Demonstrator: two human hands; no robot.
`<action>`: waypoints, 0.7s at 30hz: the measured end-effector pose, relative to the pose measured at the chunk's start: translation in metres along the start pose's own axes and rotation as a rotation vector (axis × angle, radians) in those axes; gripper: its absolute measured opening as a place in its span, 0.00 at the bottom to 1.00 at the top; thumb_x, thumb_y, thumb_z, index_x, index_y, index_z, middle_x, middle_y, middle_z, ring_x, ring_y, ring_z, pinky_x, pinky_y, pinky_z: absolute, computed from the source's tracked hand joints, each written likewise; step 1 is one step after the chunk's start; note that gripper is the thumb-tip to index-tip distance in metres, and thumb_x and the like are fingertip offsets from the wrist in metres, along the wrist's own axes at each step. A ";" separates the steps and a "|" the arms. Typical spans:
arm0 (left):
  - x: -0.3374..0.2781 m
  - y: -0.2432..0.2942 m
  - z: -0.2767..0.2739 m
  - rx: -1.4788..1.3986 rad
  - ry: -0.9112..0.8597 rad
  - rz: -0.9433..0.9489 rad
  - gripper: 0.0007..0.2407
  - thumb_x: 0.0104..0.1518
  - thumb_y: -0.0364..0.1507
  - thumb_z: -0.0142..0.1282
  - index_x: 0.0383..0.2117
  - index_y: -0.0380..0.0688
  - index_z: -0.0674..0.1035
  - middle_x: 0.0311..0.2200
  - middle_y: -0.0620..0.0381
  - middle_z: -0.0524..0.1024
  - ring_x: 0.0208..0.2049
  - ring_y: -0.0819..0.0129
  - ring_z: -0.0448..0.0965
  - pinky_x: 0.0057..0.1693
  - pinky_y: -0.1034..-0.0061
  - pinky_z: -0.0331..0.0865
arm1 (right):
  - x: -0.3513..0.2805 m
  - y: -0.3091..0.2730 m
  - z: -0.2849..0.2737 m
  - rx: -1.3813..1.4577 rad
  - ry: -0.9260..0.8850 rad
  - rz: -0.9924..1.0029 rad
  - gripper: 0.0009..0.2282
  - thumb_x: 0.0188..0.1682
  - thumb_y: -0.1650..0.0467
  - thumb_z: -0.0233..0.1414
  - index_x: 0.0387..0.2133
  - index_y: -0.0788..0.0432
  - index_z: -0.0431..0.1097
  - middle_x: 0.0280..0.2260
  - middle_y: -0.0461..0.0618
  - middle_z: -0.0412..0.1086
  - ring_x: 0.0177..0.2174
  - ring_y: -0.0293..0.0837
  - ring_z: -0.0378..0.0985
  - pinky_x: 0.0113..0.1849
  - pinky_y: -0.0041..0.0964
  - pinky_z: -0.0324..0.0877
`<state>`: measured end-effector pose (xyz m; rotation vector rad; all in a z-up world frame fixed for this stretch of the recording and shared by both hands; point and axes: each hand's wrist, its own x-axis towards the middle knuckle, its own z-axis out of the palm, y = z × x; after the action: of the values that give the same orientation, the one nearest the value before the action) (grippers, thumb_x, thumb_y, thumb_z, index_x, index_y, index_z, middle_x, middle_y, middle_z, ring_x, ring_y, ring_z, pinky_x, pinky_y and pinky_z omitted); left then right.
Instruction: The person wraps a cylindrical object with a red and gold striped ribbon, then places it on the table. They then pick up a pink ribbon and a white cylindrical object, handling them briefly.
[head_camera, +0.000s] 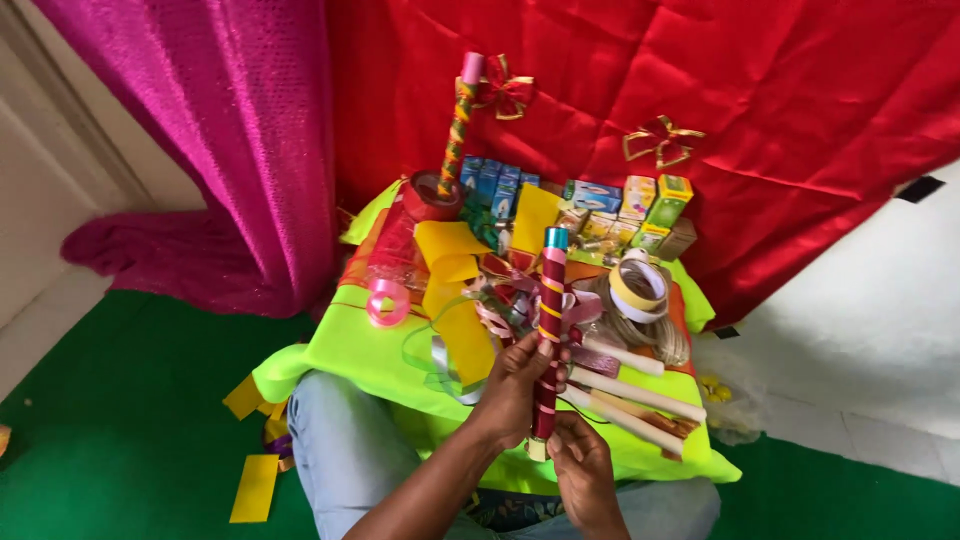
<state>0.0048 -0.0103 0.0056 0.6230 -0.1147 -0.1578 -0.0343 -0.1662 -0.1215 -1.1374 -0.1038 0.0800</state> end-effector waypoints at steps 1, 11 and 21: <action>-0.003 0.009 0.001 -0.003 0.008 0.007 0.07 0.70 0.26 0.47 0.49 0.42 0.75 0.33 0.56 0.75 0.29 0.72 0.71 0.36 0.80 0.66 | -0.002 0.000 0.000 -0.002 -0.008 0.007 0.11 0.49 0.75 0.57 0.44 0.69 0.73 0.34 0.55 0.74 0.28 0.43 0.64 0.32 0.37 0.55; 0.003 0.071 -0.041 0.002 0.088 -0.051 0.11 0.71 0.29 0.41 0.52 0.38 0.72 0.37 0.45 0.80 0.33 0.60 0.78 0.42 0.67 0.74 | 0.002 -0.034 -0.004 -0.156 0.034 -0.088 0.16 0.50 0.71 0.52 0.48 0.73 0.72 0.36 0.69 0.79 0.37 0.58 0.81 0.43 0.53 0.78; 0.000 0.082 -0.049 0.038 0.093 0.025 0.12 0.70 0.25 0.42 0.55 0.36 0.74 0.39 0.47 0.80 0.30 0.64 0.78 0.40 0.72 0.75 | 0.003 -0.036 -0.006 -0.214 0.054 -0.090 0.14 0.52 0.70 0.52 0.46 0.70 0.74 0.35 0.64 0.78 0.36 0.56 0.80 0.41 0.52 0.79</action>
<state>0.0220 0.0831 0.0142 0.6652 -0.0358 -0.1023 -0.0304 -0.1868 -0.0909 -1.3457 -0.1168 -0.0430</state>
